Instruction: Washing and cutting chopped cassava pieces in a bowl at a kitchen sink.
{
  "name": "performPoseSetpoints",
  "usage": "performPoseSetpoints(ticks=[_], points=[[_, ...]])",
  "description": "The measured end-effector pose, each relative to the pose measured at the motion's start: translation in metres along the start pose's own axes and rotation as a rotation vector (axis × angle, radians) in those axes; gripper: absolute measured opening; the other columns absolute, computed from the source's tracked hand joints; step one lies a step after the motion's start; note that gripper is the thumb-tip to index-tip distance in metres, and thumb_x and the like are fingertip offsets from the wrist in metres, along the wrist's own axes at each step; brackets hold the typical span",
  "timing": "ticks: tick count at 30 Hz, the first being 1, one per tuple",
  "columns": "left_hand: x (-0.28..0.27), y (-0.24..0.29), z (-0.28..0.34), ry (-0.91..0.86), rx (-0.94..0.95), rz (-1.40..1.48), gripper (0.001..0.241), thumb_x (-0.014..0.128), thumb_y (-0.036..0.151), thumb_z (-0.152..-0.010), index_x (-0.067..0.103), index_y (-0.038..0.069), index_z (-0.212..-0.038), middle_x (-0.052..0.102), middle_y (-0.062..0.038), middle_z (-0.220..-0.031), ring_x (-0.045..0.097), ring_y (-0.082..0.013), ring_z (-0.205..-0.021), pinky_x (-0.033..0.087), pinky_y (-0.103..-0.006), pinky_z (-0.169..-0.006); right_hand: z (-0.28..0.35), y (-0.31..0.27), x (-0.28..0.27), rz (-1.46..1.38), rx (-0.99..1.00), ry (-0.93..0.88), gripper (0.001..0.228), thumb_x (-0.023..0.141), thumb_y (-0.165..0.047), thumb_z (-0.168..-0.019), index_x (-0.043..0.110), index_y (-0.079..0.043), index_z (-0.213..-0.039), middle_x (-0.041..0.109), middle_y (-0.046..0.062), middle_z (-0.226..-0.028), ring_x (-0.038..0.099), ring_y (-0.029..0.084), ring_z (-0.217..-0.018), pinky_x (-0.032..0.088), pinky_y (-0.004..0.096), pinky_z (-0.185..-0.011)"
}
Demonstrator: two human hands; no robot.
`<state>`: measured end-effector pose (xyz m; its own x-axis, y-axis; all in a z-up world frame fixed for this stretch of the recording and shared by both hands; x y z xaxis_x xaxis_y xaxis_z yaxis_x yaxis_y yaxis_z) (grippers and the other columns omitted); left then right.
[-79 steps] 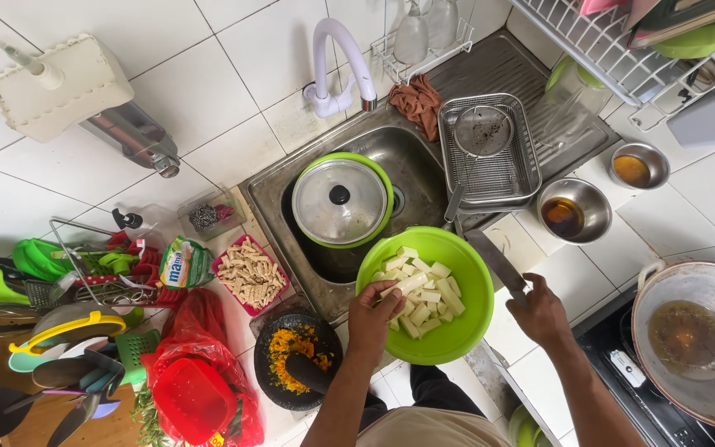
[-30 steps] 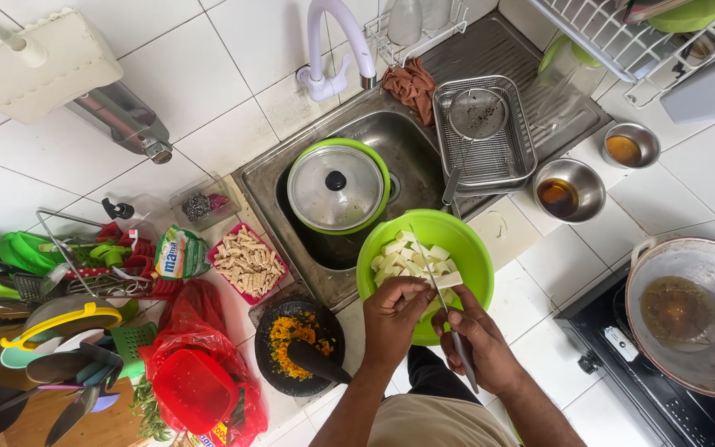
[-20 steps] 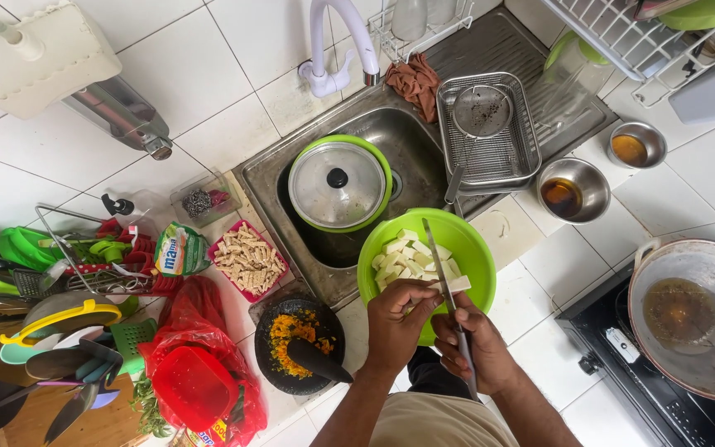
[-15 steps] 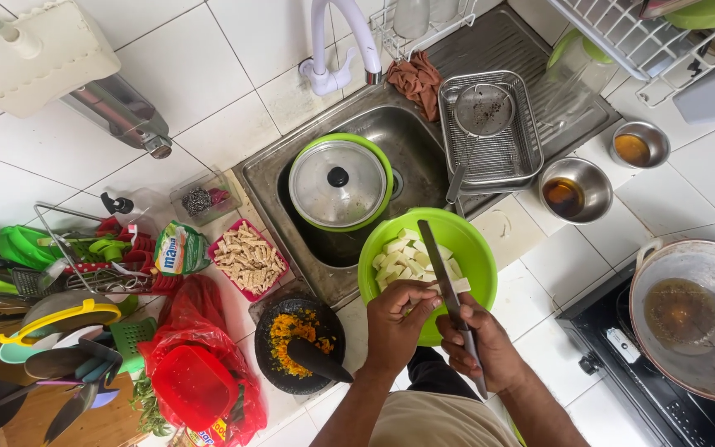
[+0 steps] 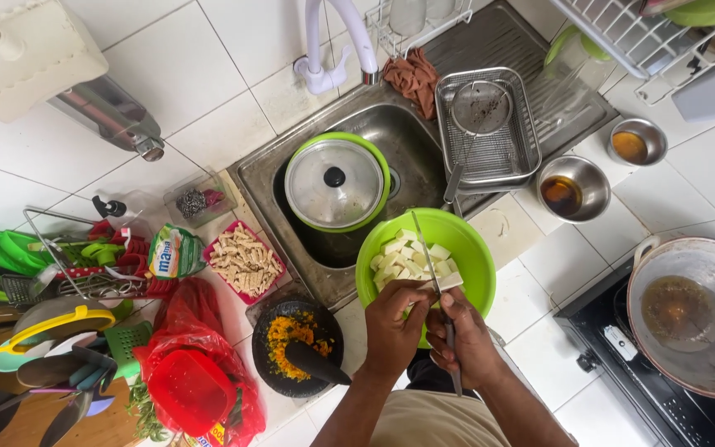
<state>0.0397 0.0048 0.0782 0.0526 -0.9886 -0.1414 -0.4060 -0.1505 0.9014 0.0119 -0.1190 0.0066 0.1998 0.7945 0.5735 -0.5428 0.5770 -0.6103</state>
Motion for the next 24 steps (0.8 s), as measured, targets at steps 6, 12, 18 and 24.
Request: performPoseSetpoints(ticks=[6,12,18,24], points=[[-0.003,-0.002,0.003,-0.006,0.022,-0.045,0.003,0.070,0.001,-0.095,0.071,0.003,-0.097,0.071,-0.012,-0.099,0.073,-0.0247,-0.094,0.062,-0.0348,-0.079,-0.003,0.002,0.001,0.010,0.052,0.052,0.033,0.063,-0.044,-0.097,0.051,-0.013,-0.096,0.041,0.004,-0.062,0.030,0.008,-0.034,0.023,0.020,-0.024],[-0.008,-0.008,0.001,0.000,-0.060,-0.014,0.001,0.070,0.003,-0.095,0.071,0.004,-0.095,0.073,-0.011,-0.095,0.073,-0.0232,-0.090,0.061,-0.0348,-0.077,-0.012,0.005,-0.001,0.035,0.024,0.023,0.033,0.065,-0.043,-0.096,0.050,-0.013,-0.094,0.042,0.005,-0.061,0.031,0.009,-0.033,0.024,0.021,-0.025],[-0.011,-0.024,0.004,0.022,-0.270,0.054,0.003,0.073,0.010,-0.092,0.073,0.006,-0.094,0.077,-0.007,-0.089,0.073,-0.0178,-0.082,0.056,-0.0310,-0.067,-0.015,0.005,0.006,0.067,0.015,-0.013,0.041,0.065,-0.047,-0.096,0.052,-0.009,-0.087,0.045,0.004,-0.060,0.033,0.008,-0.033,0.026,0.021,-0.025],[-0.013,-0.036,0.010,0.053,-0.398,0.092,0.009,0.075,0.013,-0.091,0.074,0.005,-0.095,0.080,-0.008,-0.089,0.076,-0.0179,-0.082,0.061,-0.0314,-0.069,-0.016,0.009,0.008,0.108,0.002,-0.002,0.040,0.064,-0.048,-0.095,0.052,-0.010,-0.096,0.046,0.004,-0.063,0.036,0.008,-0.035,0.027,0.021,-0.027]])
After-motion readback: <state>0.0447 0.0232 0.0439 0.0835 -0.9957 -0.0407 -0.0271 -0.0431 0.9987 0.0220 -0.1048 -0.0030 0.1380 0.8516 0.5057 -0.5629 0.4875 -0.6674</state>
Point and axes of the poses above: each hand's wrist, its own z-axis away from the middle knuckle, its own x-axis out of the palm, y = z × x, the point moved 7 cm from there along -z, towards the middle knuckle
